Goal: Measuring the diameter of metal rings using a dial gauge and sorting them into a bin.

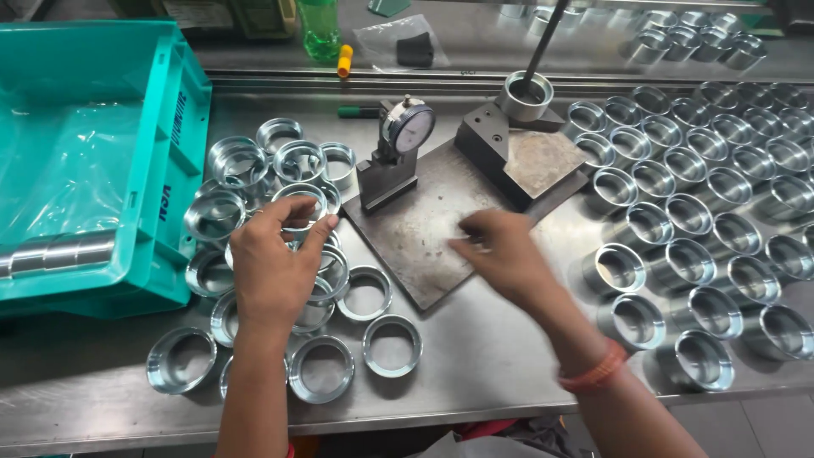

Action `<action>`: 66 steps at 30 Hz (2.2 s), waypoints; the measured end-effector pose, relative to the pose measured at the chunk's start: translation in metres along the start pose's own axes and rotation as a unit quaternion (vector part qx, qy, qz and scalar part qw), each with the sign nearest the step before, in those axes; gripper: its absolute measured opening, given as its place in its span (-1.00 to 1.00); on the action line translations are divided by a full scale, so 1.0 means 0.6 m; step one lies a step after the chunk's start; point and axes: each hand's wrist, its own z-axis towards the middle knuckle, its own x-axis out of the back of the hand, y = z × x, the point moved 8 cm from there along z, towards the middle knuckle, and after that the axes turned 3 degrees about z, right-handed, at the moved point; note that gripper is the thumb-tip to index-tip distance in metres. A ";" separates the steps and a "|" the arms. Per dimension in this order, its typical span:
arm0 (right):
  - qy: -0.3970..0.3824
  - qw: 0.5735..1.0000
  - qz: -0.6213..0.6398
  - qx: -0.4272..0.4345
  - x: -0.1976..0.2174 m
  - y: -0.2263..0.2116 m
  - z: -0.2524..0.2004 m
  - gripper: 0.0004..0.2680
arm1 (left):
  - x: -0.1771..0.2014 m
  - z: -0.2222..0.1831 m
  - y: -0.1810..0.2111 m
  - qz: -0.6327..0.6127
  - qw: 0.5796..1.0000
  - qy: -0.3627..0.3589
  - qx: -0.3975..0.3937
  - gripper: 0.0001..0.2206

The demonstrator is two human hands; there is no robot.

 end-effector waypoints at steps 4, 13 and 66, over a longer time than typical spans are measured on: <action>0.020 0.901 -0.387 -0.195 0.147 0.144 -0.081 -0.62 | -0.019 0.003 0.007 0.014 1.000 -0.006 -0.011 -0.68; -0.065 0.899 -0.337 -0.274 0.115 0.266 -0.143 -0.76 | -0.073 0.008 0.016 0.027 0.999 -0.047 0.009 -0.66; 0.051 0.933 0.339 -0.111 -0.106 0.111 0.175 -0.90 | -0.155 0.088 0.034 0.085 0.994 -0.066 0.009 -0.49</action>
